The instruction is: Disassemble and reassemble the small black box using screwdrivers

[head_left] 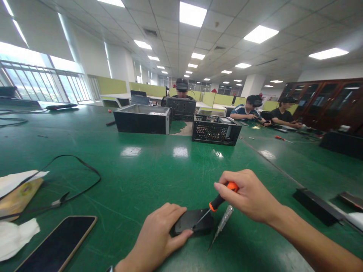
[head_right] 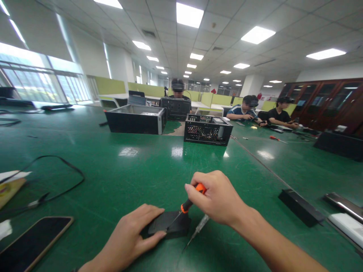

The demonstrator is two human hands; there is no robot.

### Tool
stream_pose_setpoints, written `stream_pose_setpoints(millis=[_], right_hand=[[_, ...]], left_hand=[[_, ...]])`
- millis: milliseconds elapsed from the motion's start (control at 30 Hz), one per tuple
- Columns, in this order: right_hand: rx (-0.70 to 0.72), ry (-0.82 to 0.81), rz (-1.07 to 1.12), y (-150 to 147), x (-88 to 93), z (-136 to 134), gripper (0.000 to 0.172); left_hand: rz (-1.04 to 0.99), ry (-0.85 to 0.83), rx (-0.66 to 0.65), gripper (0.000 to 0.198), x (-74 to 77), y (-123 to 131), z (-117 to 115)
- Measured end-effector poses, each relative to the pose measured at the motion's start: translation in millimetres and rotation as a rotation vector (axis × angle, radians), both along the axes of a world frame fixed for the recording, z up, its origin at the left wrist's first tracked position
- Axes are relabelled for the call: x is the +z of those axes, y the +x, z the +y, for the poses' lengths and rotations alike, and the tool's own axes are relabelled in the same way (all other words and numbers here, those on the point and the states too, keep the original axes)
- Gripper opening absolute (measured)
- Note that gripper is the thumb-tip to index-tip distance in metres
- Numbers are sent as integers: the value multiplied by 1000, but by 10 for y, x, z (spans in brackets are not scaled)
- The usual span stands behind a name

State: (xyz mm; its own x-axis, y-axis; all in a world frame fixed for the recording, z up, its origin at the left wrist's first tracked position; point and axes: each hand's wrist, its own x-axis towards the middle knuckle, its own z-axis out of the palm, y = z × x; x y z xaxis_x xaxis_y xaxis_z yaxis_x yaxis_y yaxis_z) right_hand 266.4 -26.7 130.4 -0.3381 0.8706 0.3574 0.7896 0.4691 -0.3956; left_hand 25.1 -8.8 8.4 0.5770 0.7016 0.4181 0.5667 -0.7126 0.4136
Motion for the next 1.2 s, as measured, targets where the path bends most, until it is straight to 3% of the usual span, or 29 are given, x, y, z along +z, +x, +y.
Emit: stream_pose_setpoints(millis=[200, 333, 400, 467, 567, 667, 767, 833, 900, 1000, 1100, 1200], right_hand=[[22, 23, -61, -3, -31, 2, 30], [135, 15, -133, -31, 104, -87, 13], [201, -11, -144, -39, 187, -133, 12], [168, -20, -140, -9, 200, -149, 14], [-68, 46, -50, 161, -25, -101, 29], [-279, 90, 3, 425, -516, -30, 27], [-306, 46, -61, 612, -995, -41, 23], [-302, 41, -82, 638, -1161, -112, 22], [-245, 47, -115, 597, -1185, -207, 23], [-52, 15, -267, 494, -1081, -307, 28], [33, -57, -434, 456, -996, -319, 20], [122, -146, -425, 529, -971, -343, 17]], left_hand=[[-7, 5, 8, 32, 11, -10, -7], [3, -7, 5, 34, 9, -5, 7], [5, 2, -4, 34, -1, -2, 16], [9, 15, -5, 33, -12, -3, 21], [7, 40, 0, 32, -24, -10, 26], [-8, 83, -11, 32, -25, -15, 35], [-23, 119, -22, 32, -23, -19, 49], [-29, 142, -25, 31, -21, -21, 56], [-29, 159, -31, 30, -15, -20, 59], [-27, 159, -39, 29, 2, -13, 58], [-23, 149, -40, 29, 7, -12, 60], [-27, 140, -43, 28, -9, -28, 64]])
